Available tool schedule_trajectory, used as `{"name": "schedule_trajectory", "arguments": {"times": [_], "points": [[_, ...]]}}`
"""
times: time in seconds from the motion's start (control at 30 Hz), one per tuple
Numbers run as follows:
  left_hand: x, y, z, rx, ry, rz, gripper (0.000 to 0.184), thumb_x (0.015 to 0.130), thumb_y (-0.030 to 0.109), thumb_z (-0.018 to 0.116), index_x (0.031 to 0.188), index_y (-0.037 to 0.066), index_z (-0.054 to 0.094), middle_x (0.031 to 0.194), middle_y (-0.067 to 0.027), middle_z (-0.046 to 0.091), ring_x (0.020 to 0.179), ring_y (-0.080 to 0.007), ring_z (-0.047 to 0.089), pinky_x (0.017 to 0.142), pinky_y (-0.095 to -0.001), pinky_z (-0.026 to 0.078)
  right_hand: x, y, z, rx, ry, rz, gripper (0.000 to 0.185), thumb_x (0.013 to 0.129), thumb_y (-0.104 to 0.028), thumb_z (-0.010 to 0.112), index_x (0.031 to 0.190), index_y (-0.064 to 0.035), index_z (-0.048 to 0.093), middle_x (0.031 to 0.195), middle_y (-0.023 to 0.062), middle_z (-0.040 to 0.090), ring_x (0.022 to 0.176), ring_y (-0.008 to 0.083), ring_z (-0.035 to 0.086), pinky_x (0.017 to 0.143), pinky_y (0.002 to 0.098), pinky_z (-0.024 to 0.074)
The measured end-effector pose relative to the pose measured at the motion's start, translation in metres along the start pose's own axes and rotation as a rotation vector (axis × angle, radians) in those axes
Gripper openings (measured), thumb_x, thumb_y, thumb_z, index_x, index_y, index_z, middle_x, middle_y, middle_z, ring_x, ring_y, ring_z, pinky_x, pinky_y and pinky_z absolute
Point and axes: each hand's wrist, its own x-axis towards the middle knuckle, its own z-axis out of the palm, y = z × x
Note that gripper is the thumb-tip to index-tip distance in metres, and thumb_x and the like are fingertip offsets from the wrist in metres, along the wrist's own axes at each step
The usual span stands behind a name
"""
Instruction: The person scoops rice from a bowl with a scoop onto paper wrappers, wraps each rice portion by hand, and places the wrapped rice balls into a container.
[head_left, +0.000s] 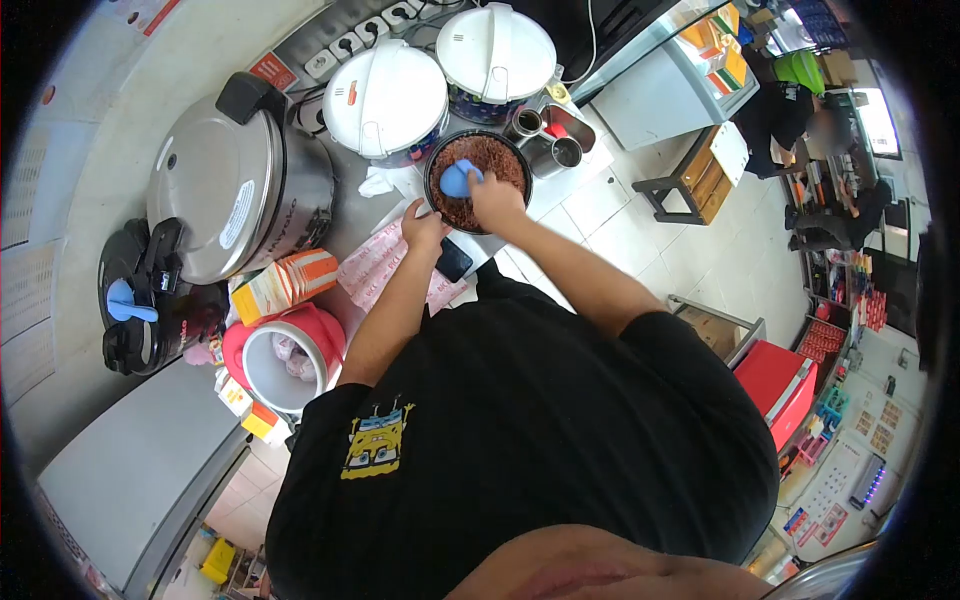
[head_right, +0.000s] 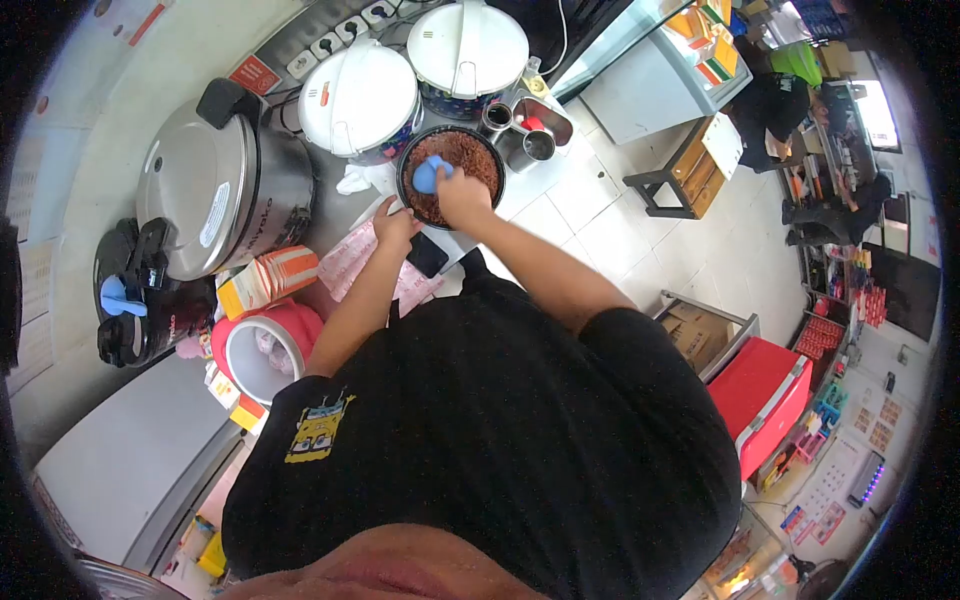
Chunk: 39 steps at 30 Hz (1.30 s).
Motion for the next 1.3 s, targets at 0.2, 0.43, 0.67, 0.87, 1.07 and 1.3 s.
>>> {"name": "schedule_trajectory", "arguments": {"times": [0.2,0.43,0.67,0.87,1.07,1.3], "points": [[0.012,-0.021,0.000,0.039,-0.061,-0.017,0.057,0.092,-0.007,0.057,0.143,0.014,0.045,0.101,-0.0109,0.062,0.077,-0.0196,0.067,0.066,-0.0393,0.062,-0.056,0.007,-0.001,0.068,0.112,0.047,0.065,0.092,-0.012,0.053,0.155,-0.0138,0.034,0.125,0.0217,0.053,0.085,0.0383,0.071,0.072,0.0469,0.0591],[-0.016,-0.003,-0.003,-0.022,-0.106,-0.032,0.047,0.094,-0.008,0.057,0.137,0.010,0.050,0.105,-0.0066,0.054,0.086,-0.0220,0.066,0.067,-0.0401,0.064,-0.053,0.035,-0.017,0.091,0.090,0.280,0.068,0.092,-0.010,0.051,0.156,-0.0122,0.029,0.124,0.0249,0.054,0.086,0.0405,0.071,0.074,0.0494,0.0583],[-0.020,0.005,-0.003,-0.066,-0.082,-0.078,0.046,0.092,-0.009,0.056,0.134,0.010,0.050,0.114,-0.0154,0.060,0.083,-0.0259,0.069,0.072,-0.0424,0.064,-0.021,0.029,0.025,0.364,0.212,0.279,0.072,0.087,-0.009,0.051,0.153,0.0018,0.027,0.093,0.0338,0.067,0.085,0.0506,0.068,0.080,0.0555,0.0546],[-0.006,-0.001,0.001,-0.021,-0.063,-0.058,0.045,0.092,-0.009,0.056,0.132,0.010,0.047,0.112,-0.0171,0.062,0.080,-0.0272,0.069,0.071,-0.0434,0.064,0.020,0.065,0.026,0.517,0.126,0.321,0.059,0.094,-0.019,0.050,0.148,0.0006,0.039,0.108,0.0340,0.066,0.101,0.0513,0.065,0.092,0.0548,0.0518],[-0.001,-0.012,-0.002,-0.100,-0.067,-0.060,0.046,0.091,-0.011,0.056,0.130,0.012,0.048,0.109,-0.0146,0.060,0.080,-0.0254,0.068,0.067,-0.0424,0.064,-0.018,0.044,-0.020,0.884,-0.162,0.540,0.041,0.094,-0.020,0.048,0.132,-0.0098,0.060,0.095,0.0333,0.068,0.092,0.0495,0.068,0.083,0.0543,0.0540],[-0.023,0.005,-0.006,-0.038,-0.115,-0.005,0.047,0.092,-0.011,0.055,0.132,0.013,0.051,0.104,-0.0086,0.055,0.079,-0.0220,0.067,0.070,-0.0414,0.064,-0.055,0.014,-0.052,0.355,0.077,0.270,0.047,0.096,-0.021,0.050,0.141,-0.0092,0.052,0.092,0.0323,0.068,0.087,0.0488,0.068,0.081,0.0585,0.0533]]}}
